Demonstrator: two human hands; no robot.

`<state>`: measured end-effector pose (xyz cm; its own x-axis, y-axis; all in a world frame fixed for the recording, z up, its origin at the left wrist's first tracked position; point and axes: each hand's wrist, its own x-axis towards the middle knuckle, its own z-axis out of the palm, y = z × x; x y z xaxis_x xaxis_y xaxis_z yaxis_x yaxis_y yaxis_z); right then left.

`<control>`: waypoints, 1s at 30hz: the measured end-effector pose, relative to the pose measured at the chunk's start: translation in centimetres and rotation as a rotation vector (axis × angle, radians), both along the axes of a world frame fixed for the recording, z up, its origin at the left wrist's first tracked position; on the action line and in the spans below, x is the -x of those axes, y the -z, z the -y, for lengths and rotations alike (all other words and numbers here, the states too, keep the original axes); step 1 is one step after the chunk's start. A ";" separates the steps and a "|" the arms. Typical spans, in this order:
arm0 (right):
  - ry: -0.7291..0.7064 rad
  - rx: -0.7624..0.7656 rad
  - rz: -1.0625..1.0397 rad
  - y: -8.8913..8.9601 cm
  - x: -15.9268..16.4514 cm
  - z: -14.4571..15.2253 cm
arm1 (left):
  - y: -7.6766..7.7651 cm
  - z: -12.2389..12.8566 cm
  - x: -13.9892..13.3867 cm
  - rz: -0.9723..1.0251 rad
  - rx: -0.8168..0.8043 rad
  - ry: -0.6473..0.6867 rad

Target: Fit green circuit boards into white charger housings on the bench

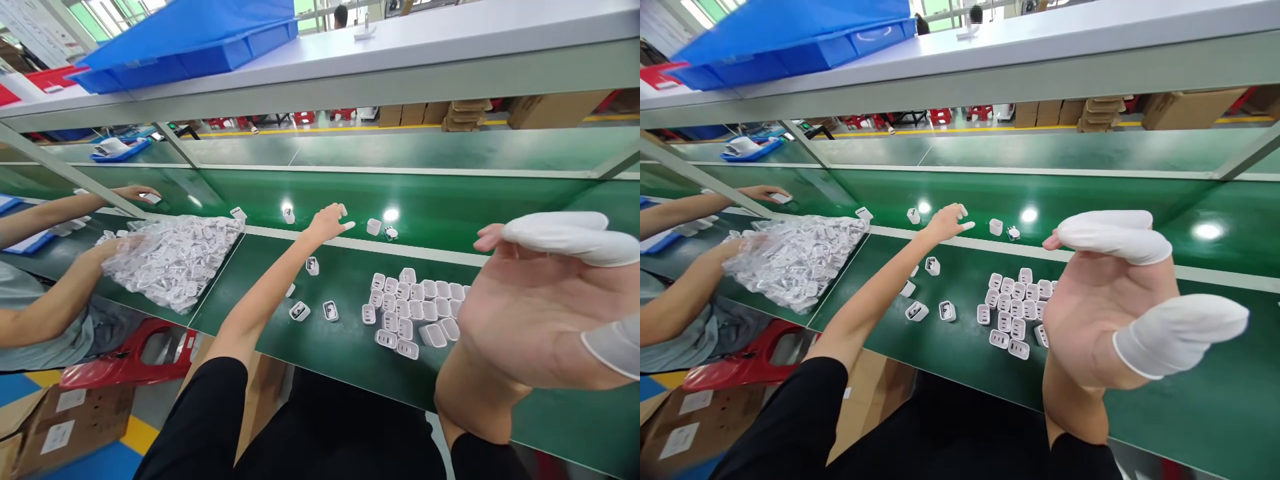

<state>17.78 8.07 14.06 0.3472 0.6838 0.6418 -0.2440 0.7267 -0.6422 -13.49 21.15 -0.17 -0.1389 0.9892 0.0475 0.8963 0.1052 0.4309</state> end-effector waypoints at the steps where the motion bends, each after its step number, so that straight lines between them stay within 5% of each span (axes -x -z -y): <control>1: -0.005 -0.006 -0.008 -0.1 -0.1 -0.2 | 0.5 -0.6 -1.6 0.009 0.023 0.006; 5: -0.061 -0.094 0.046 0.9 -0.3 -3.1 | 2.4 -2.6 -6.5 0.056 0.095 -0.053; 8: -0.109 -0.030 0.277 3.6 0.2 -8.1 | 2.9 -3.3 -8.0 0.114 0.102 -0.110; 12: -0.126 0.225 1.337 9.1 2.3 -16.1 | 1.1 -2.8 -7.3 0.212 0.043 -0.193; 15: -0.300 0.153 1.630 13.0 4.6 -20.1 | -1.5 0.1 -6.2 0.265 -0.048 -0.239; 18: -0.435 0.059 1.808 16.0 6.6 -21.9 | -3.6 7.5 -6.4 0.452 -0.272 -0.160; 21: -0.435 0.019 1.921 17.9 7.8 -22.6 | -3.4 19.0 -8.3 0.654 -0.484 0.016; 26: -0.288 0.151 1.970 19.4 7.5 -24.1 | 2.8 36.0 -13.2 0.831 -0.253 -0.215; 30: -0.324 0.297 1.894 19.2 6.9 -24.8 | 7.4 41.6 -15.8 1.063 -0.027 -0.522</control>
<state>10.92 32.88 -5.13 -0.6873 0.7095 -0.1557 0.7208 0.6396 -0.2672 2.31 -20.47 -7.56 -0.5081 0.8015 -0.3154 -0.0618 0.3314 0.9415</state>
